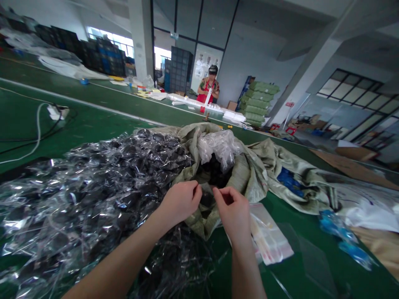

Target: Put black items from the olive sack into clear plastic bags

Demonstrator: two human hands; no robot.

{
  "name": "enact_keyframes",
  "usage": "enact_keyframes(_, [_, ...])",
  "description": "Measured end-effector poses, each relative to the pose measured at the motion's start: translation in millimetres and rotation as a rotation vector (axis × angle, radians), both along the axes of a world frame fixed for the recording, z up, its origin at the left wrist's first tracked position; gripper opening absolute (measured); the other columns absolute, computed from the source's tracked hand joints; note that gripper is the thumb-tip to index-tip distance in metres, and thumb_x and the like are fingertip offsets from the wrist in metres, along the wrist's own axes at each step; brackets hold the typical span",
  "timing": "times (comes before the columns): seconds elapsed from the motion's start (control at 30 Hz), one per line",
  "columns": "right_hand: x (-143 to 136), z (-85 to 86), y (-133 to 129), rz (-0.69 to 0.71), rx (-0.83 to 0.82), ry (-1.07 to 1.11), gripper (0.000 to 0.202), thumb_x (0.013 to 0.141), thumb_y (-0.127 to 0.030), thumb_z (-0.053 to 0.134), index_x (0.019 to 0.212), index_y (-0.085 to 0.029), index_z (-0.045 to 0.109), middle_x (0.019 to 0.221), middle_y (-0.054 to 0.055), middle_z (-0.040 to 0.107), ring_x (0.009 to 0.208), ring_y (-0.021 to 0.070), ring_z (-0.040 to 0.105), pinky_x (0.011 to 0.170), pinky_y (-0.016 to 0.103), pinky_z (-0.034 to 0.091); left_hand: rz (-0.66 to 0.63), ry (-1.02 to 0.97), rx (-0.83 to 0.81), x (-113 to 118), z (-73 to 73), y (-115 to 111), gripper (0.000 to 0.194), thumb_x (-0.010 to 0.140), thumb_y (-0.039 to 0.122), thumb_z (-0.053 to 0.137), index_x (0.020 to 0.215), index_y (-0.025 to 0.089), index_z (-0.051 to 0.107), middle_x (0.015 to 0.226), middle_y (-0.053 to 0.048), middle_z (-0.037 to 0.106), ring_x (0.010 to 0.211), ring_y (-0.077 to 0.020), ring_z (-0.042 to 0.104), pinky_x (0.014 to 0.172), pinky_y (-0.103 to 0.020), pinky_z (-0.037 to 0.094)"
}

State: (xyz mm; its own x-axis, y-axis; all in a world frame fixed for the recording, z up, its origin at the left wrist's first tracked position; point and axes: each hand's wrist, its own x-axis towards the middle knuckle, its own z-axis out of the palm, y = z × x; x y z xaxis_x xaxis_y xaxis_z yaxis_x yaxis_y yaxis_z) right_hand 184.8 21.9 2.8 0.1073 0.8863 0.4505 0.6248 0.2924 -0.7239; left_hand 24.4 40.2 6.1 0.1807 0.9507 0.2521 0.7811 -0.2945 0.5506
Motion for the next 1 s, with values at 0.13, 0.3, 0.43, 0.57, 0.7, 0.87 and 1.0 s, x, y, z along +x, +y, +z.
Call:
enact_keyframes(0.13, [2, -1.6, 5, 0.027, -0.081, 0.029, 0.029, 0.082, -0.042, 0.064, 0.067, -0.017, 0.063, 0.054, -0.002, 0.053, 0.051, 0.0117, 0.044, 0.051, 0.025, 0.033, -0.072, -0.007, -0.011, 0, 0.4, -2, 0.034, 0.094, 0.028, 0.037, 0.064, 0.019, 0.049, 0.062, -0.002, 0.057, 0.057, -0.0142, 0.052, 0.058, -0.028, 0.028])
enact_keyframes(0.3, [6, -4.4, 9, 0.08, -0.197, 0.187, 0.032, 0.079, -0.046, 0.066, 0.069, -0.016, 0.066, 0.055, -0.001, 0.054, 0.05, 0.0111, 0.041, 0.048, 0.025, 0.031, -0.069, -0.034, -0.028, -3, 2.4, -2, 0.034, 0.095, 0.029, 0.036, 0.064, 0.019, 0.048, 0.06, -0.001, 0.055, 0.056, -0.0136, 0.05, 0.059, -0.028, 0.029])
enact_keyframes(0.43, [5, -3.8, 4, 0.048, -0.15, 0.176, 0.032, 0.079, -0.046, 0.067, 0.069, -0.016, 0.066, 0.056, -0.001, 0.056, 0.05, 0.0113, 0.043, 0.049, 0.024, 0.032, -0.074, -0.042, -0.025, -2, 1.4, -1, 0.033, 0.095, 0.028, 0.036, 0.066, 0.019, 0.047, 0.062, -0.001, 0.055, 0.057, -0.0136, 0.051, 0.059, -0.028, 0.029])
enact_keyframes(0.57, [4, -7.7, 5, 0.032, -0.108, 0.123, 0.031, 0.08, -0.046, 0.065, 0.069, -0.017, 0.066, 0.057, 0.0, 0.057, 0.052, 0.0117, 0.045, 0.051, 0.025, 0.034, -0.104, -0.074, -0.001, 1, 0.3, -2, 0.033, 0.096, 0.029, 0.034, 0.067, 0.019, 0.047, 0.064, -0.001, 0.056, 0.058, -0.0139, 0.052, 0.059, -0.028, 0.03])
enact_keyframes(0.7, [4, -13.4, 14, 0.077, -0.176, 0.124, 0.031, 0.08, -0.046, 0.066, 0.069, -0.017, 0.066, 0.057, 0.0, 0.058, 0.053, 0.0128, 0.047, 0.051, 0.025, 0.035, -0.132, -0.019, 0.008, 2, 0.6, -3, 0.031, 0.096, 0.028, 0.034, 0.071, 0.019, 0.052, 0.068, -0.003, 0.06, 0.062, -0.0152, 0.055, 0.062, -0.028, 0.032])
enact_keyframes(0.87, [4, -6.8, 10, 0.07, -0.145, 0.189, 0.03, 0.08, -0.046, 0.065, 0.07, -0.017, 0.065, 0.059, 0.0, 0.058, 0.054, 0.0125, 0.048, 0.051, 0.024, 0.036, -0.085, 0.009, -0.038, 0, 0.8, 0, 0.035, 0.095, 0.028, 0.034, 0.068, 0.019, 0.052, 0.066, -0.003, 0.061, 0.06, -0.0148, 0.054, 0.06, -0.029, 0.031])
enact_keyframes(1.0, [7, -2.3, 4, 0.09, -0.138, 0.193, 0.031, 0.079, -0.045, 0.066, 0.067, -0.017, 0.06, 0.057, -0.002, 0.055, 0.052, 0.0113, 0.045, 0.049, 0.023, 0.035, -0.062, 0.029, -0.05, 0, -0.9, 1, 0.035, 0.095, 0.029, 0.035, 0.066, 0.019, 0.053, 0.065, -0.003, 0.06, 0.059, -0.0149, 0.054, 0.06, -0.029, 0.031])
